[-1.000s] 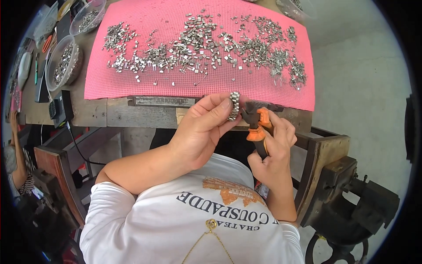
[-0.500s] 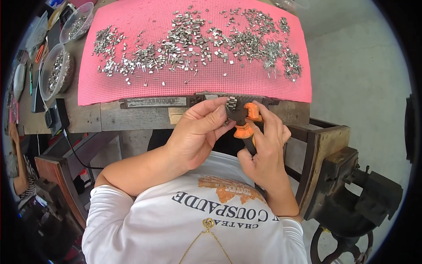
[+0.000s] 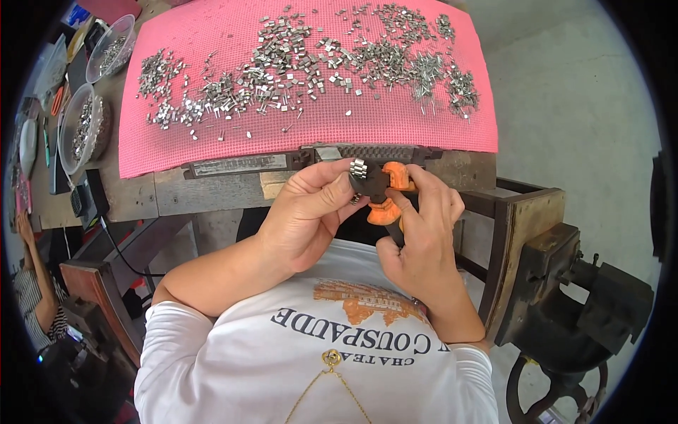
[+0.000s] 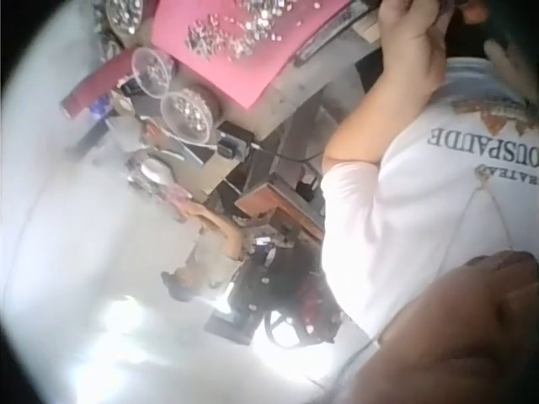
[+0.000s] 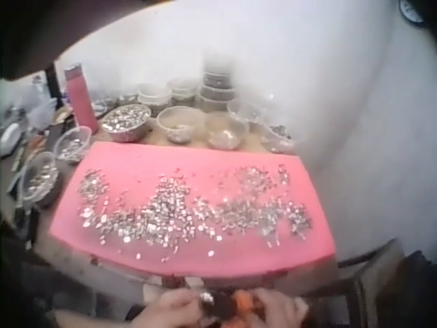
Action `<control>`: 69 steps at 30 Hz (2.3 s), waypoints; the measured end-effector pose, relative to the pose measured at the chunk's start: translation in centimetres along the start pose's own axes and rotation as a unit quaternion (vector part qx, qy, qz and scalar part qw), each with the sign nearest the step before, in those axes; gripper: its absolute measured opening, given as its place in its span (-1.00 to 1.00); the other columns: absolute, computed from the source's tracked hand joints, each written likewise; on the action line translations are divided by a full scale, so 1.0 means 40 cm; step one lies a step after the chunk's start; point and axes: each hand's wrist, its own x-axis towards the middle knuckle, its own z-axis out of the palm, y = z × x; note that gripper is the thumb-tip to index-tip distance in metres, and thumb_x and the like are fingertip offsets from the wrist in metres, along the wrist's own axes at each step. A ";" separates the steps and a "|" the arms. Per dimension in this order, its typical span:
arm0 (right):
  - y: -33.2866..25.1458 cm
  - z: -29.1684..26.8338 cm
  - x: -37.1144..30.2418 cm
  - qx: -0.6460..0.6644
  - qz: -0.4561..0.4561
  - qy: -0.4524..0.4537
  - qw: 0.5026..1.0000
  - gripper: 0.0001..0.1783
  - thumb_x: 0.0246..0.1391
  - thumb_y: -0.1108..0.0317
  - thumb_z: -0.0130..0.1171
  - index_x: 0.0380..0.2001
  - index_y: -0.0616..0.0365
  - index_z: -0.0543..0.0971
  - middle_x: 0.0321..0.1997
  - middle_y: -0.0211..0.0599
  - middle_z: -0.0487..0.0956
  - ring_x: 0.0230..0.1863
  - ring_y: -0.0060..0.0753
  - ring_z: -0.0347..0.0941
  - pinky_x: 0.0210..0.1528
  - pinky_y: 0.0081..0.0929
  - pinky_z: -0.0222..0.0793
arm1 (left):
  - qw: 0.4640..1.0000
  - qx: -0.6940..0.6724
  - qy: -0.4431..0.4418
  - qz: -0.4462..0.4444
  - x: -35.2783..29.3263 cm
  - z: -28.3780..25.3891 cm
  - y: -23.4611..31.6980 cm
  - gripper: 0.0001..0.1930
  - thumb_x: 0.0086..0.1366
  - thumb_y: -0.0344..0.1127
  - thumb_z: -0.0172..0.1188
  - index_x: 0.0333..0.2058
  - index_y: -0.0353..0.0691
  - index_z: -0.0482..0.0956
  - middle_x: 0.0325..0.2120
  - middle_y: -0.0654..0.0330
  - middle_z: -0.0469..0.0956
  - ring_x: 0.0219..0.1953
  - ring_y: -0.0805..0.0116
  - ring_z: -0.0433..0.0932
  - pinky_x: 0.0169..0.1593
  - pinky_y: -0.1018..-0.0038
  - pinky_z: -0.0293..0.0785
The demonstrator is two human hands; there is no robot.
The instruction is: The person assembles small metal components by hand on a workbench, then trims them using pliers and a cutting tool.
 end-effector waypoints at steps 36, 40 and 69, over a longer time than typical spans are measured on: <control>0.000 0.017 -0.015 0.285 0.099 -0.096 0.949 -0.47 -0.31 0.67 0.06 -0.11 0.34 0.53 0.16 0.06 0.32 0.14 0.08 0.32 0.15 -0.20 0.31 | 0.645 0.727 -0.090 0.217 -0.031 0.059 0.042 -0.84 0.30 -0.42 0.14 -0.28 -0.31 0.32 -0.55 0.00 0.50 -0.45 -0.08 0.55 -0.44 0.17 0.46; -0.006 0.014 -0.020 0.208 0.064 -0.103 0.971 -0.47 -0.34 0.68 0.06 -0.12 0.31 0.54 0.13 0.05 0.34 0.13 0.11 0.30 0.19 -0.17 0.27 | 0.685 0.704 -0.084 0.171 -0.039 0.026 0.022 -0.84 0.30 -0.44 0.12 -0.27 -0.31 0.31 -0.56 -0.01 0.52 -0.47 -0.09 0.55 -0.44 0.15 0.46; -0.022 -0.199 0.004 0.027 -0.082 -0.269 0.959 -0.51 -0.64 0.51 0.34 -0.39 0.36 0.60 -0.08 -0.04 0.38 -0.05 0.03 0.37 -0.01 -0.12 0.28 | 0.782 0.569 -0.254 -0.015 -0.088 0.052 0.093 -0.88 0.37 -0.35 0.11 -0.24 -0.27 0.49 -0.54 0.02 0.53 -0.50 -0.05 0.55 -0.42 0.22 0.47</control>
